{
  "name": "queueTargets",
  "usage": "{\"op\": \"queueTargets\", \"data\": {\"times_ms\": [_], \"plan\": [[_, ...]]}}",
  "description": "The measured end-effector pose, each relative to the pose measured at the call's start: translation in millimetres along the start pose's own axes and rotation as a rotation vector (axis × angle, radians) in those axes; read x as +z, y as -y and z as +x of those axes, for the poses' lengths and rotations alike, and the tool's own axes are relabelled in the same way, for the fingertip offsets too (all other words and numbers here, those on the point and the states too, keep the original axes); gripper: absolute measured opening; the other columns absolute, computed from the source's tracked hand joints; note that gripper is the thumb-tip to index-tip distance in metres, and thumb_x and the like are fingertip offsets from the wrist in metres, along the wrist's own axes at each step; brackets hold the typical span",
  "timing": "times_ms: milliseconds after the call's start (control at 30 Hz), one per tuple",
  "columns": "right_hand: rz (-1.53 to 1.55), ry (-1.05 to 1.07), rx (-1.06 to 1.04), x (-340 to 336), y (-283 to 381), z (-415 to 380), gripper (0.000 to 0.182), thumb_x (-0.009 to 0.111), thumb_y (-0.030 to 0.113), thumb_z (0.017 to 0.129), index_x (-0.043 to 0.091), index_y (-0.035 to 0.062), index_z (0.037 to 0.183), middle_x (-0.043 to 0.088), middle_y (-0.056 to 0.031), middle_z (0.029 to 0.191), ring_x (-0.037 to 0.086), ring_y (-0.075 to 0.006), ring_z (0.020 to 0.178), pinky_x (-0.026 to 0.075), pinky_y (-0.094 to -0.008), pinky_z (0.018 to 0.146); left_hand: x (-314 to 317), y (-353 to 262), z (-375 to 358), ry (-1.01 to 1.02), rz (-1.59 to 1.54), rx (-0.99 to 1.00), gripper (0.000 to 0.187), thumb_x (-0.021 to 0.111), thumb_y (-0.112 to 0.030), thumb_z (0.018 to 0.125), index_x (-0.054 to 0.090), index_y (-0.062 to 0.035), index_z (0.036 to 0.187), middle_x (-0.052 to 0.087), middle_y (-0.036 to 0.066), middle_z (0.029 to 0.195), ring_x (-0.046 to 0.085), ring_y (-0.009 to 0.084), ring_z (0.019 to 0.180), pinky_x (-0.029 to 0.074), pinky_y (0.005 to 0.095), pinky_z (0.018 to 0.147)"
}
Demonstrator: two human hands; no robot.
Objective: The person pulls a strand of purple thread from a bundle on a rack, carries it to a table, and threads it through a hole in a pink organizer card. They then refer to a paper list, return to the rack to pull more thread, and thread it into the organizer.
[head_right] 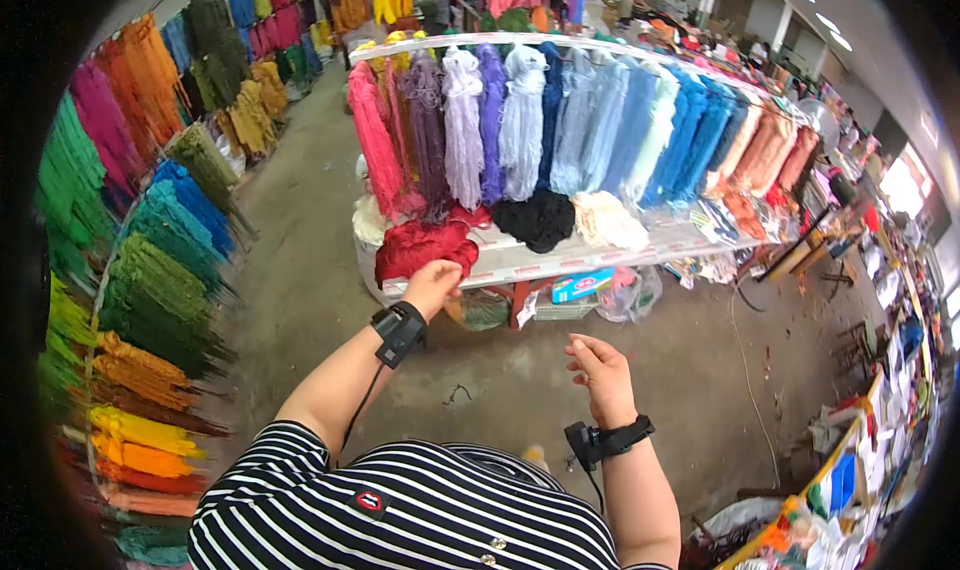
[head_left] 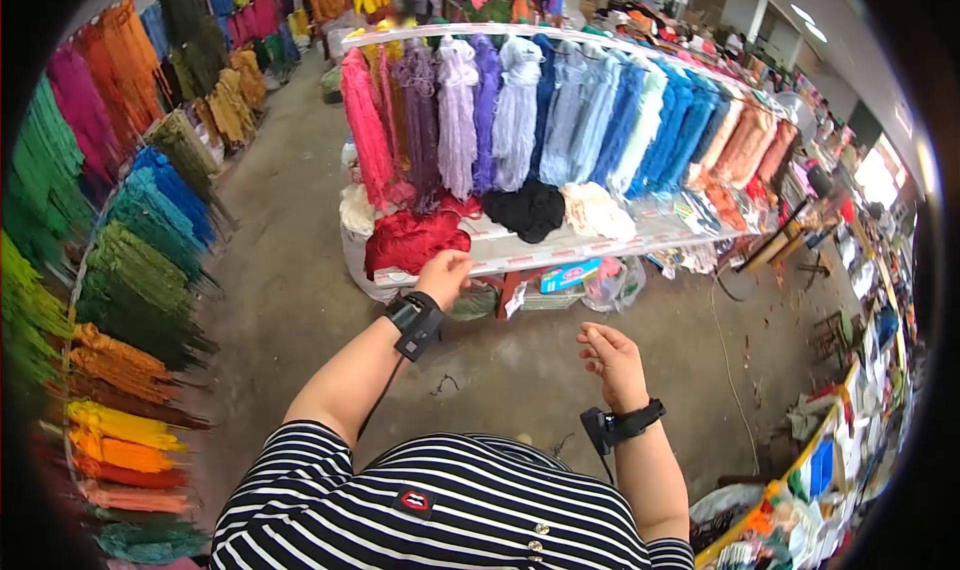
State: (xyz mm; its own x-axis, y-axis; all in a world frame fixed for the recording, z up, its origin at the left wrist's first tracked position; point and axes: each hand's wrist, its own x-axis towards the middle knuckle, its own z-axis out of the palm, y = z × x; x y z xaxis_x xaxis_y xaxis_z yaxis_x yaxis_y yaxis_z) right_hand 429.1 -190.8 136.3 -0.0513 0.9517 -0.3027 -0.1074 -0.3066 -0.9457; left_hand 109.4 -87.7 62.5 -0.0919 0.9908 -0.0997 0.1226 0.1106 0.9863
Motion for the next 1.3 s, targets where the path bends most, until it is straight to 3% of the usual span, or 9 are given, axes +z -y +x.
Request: {"op": "queueTargets", "data": {"times_ms": [333, 500, 733, 767, 867, 900, 1000, 1167, 1300], "plan": [[-0.173, 0.302, -0.138, 54.4, 56.1, 205.0, 0.026, 0.062, 0.023, 0.090, 0.066, 0.0038, 0.108, 0.067, -0.0017, 0.091, 0.060, -0.0099, 0.077, 0.047, -0.0243, 0.063, -67.7, -103.4, 81.7, -0.353, -0.026, 0.000, 0.021, 0.059, -0.027, 0.093, 0.060, -0.0129, 0.108, 0.063, -0.003, 0.094, 0.061, 0.0080, 0.078, 0.042, 0.0224, 0.061], [-0.158, 0.448, -0.051, 124.6, 79.0, 293.2, 0.030, 0.057, 0.028, 0.093, 0.065, 0.0040, 0.110, 0.067, -0.0041, 0.095, 0.061, -0.0126, 0.078, 0.049, -0.0265, 0.065, -100.9, -119.3, 188.5, -0.437, -0.024, 0.040, 0.030, 0.064, -0.025, 0.089, 0.058, -0.0060, 0.113, 0.066, 0.004, 0.092, 0.062, 0.0108, 0.072, 0.046, 0.0250, 0.057], [-0.261, 0.480, -0.019, 207.2, 76.6, 414.9, 0.029, 0.059, 0.026, 0.092, 0.065, 0.0029, 0.108, 0.065, -0.0018, 0.087, 0.059, -0.0094, 0.074, 0.050, -0.0258, 0.064, -163.1, -65.0, 418.6, -0.565, 0.441, 0.451, 0.047, 0.069, -0.020, 0.083, 0.054, -0.0004, 0.123, 0.064, 0.013, 0.110, 0.064, 0.0183, 0.084, 0.052, 0.0308, 0.067], [-0.309, 0.480, -0.012, 216.4, 79.6, 429.2, 0.029, 0.059, 0.026, 0.092, 0.064, 0.0039, 0.110, 0.066, -0.0014, 0.091, 0.060, -0.0101, 0.077, 0.049, -0.0255, 0.066, -162.1, -62.8, 439.8, -0.543, 0.216, 0.359, 0.048, 0.073, -0.021, 0.079, 0.056, 0.0030, 0.117, 0.065, 0.015, 0.106, 0.064, 0.0205, 0.082, 0.051, 0.0324, 0.069], [-0.402, 0.449, -0.065, 244.5, 94.0, 463.3, 0.028, 0.059, 0.024, 0.092, 0.064, 0.0028, 0.110, 0.067, -0.0015, 0.093, 0.060, -0.0094, 0.077, 0.049, -0.0252, 0.068, -169.4, -93.3, 468.2, -0.526, 0.468, 0.190, 0.049, 0.075, -0.024, 0.076, 0.057, 0.0038, 0.111, 0.064, 0.018, 0.102, 0.064, 0.0218, 0.079, 0.049, 0.0339, 0.069], [-0.424, 0.442, -0.107, 252.9, 98.3, 473.1, 0.028, 0.060, 0.023, 0.092, 0.065, 0.0020, 0.109, 0.067, -0.0017, 0.092, 0.059, -0.0089, 0.076, 0.049, -0.0250, 0.068, -168.1, -94.6, 476.5, -0.617, 0.489, 0.234, 0.045, 0.077, -0.026, 0.073, 0.060, 0.0032, 0.102, 0.064, 0.015, 0.088, 0.062, 0.0223, 0.073, 0.047, 0.0343, 0.068], [-0.475, 0.428, -0.261, 275.2, 109.0, 497.0, 0.029, 0.061, 0.021, 0.090, 0.064, -0.0013, 0.109, 0.068, -0.0042, 0.088, 0.059, -0.0087, 0.076, 0.049, -0.0254, 0.070, -175.0, -90.6, 494.6, -0.660, 0.633, 0.522, 0.036, 0.074, -0.025, 0.077, 0.062, 0.0024, 0.097, 0.063, 0.012, 0.080, 0.060, 0.0216, 0.073, 0.046, 0.0327, 0.068], [-0.398, 0.304, -0.386, 310.7, 116.0, 527.5, 0.029, 0.062, 0.020, 0.088, 0.065, -0.0012, 0.108, 0.069, -0.0124, 0.091, 0.064, -0.0172, 0.082, 0.050, -0.0291, 0.075, -181.4, -88.0, 489.0, -0.351, 0.049, 0.346, 0.017, 0.060, -0.014, 0.086, 0.062, 0.0007, 0.094, 0.063, 0.007, 0.087, 0.059, 0.0120, 0.078, 0.047, 0.0279, 0.067], [-0.264, 0.254, -0.381, 329.5, 120.5, 540.5, 0.028, 0.064, 0.017, 0.087, 0.065, -0.0007, 0.108, 0.070, -0.0131, 0.090, 0.065, -0.0175, 0.081, 0.050, -0.0288, 0.074, -185.2, -105.3, 458.2, -0.233, -0.616, 0.095, 0.022, 0.049, -0.013, 0.091, 0.056, -0.0069, 0.110, 0.064, 0.006, 0.098, 0.063, 0.0171, 0.087, 0.050, 0.0294, 0.075]]}}
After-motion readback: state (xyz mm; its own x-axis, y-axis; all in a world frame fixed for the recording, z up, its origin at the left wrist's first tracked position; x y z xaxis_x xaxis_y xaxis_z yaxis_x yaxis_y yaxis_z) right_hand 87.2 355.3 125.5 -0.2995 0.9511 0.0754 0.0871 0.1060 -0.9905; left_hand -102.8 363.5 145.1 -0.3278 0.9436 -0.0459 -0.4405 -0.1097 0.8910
